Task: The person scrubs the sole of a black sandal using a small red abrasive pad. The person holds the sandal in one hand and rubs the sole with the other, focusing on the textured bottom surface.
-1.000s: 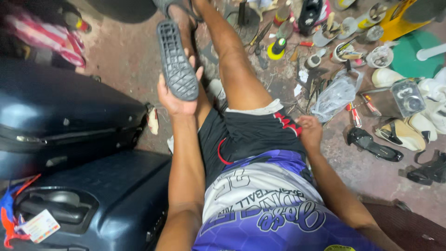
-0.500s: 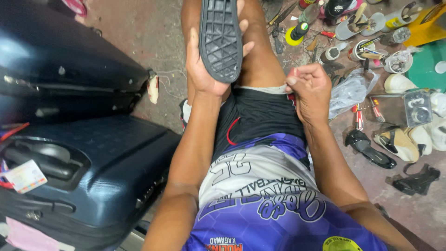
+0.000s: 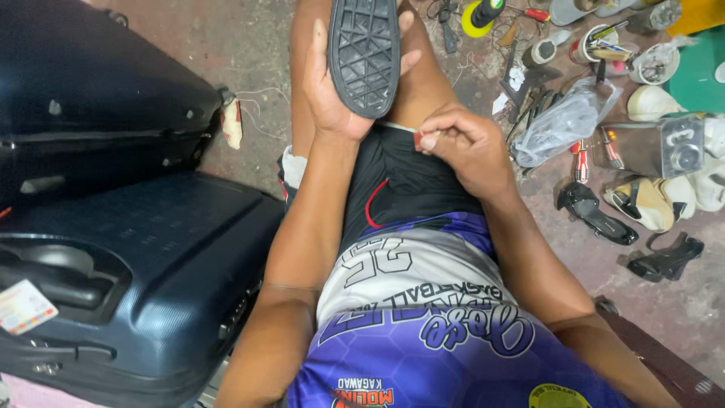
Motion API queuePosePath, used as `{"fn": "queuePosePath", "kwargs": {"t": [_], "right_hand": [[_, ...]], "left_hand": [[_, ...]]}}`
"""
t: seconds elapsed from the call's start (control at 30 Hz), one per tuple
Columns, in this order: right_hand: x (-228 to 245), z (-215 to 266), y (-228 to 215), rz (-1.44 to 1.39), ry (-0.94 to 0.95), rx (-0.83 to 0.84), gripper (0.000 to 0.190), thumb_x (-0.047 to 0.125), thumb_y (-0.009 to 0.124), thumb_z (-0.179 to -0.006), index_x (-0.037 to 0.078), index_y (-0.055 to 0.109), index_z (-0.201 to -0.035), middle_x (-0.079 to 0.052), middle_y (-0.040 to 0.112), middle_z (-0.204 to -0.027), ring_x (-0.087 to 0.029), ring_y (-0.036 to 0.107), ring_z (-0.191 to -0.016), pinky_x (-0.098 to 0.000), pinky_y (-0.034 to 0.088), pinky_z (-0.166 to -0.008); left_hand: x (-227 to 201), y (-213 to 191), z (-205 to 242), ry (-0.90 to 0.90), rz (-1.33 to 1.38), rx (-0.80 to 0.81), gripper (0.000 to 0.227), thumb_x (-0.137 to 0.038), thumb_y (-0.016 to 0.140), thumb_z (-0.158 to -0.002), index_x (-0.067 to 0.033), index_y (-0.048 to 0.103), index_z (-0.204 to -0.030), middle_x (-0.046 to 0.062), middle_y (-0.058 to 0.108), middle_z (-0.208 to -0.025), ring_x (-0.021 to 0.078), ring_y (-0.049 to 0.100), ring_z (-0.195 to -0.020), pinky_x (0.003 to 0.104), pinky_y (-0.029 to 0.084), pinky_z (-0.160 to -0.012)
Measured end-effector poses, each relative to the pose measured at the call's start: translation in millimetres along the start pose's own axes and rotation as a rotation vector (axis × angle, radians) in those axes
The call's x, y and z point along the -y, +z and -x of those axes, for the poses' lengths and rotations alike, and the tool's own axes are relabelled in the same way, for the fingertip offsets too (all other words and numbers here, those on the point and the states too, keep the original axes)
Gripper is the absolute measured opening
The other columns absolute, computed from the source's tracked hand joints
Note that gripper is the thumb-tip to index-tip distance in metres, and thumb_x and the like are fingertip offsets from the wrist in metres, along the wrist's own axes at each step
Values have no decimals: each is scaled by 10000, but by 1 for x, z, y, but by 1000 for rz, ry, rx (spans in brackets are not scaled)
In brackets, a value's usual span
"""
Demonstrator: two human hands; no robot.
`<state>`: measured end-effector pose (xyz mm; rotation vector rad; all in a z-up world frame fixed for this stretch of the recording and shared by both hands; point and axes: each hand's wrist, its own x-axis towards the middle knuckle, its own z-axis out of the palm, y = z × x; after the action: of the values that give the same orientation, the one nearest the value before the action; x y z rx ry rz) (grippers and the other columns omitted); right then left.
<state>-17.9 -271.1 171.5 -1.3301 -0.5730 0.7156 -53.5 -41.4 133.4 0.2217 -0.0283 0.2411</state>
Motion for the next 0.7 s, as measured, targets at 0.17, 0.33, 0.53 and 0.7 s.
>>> {"fn": "queuePosePath", "kwargs": {"t": [0.17,0.33,0.53,0.7], "right_hand": [[-23,-15,6,-23,171,-23,88,32,652,-1010,10,623,-1091,-48,692,-996,-86,644,-872,-240,535,-810],[-38,-48,16,98,216,34,93,62,666,-1022,18,622,-1090,-39,692,-936,-66,613,-792,-214,510,-721],[-25,-87,15,49,215,141,80,43,708,-1027,2,648,-1060,-34,691,-1011,-43,641,-908,-202,528,-803],[4,-109,8,333,57,221,93,1,740,-980,14,681,-1050,-63,693,-1049,-88,679,-924,-225,539,-776]], "left_hand": [[-16,-27,-7,3,23,-9,672,-476,422,-1072,-108,339,-1628,198,381,-1668,372,538,-1402,595,525,-1071],[-43,-53,0,57,13,-133,711,-461,425,-1085,-75,319,-1672,219,357,-1643,341,543,-1354,568,531,-1078],[-33,-57,4,80,85,-196,710,-542,360,-1096,-52,337,-1609,197,402,-1633,345,550,-1367,587,506,-1089],[-8,-49,-11,-6,81,-178,658,-497,345,-1153,-20,366,-1606,222,414,-1613,343,555,-1353,562,466,-1168]]}}
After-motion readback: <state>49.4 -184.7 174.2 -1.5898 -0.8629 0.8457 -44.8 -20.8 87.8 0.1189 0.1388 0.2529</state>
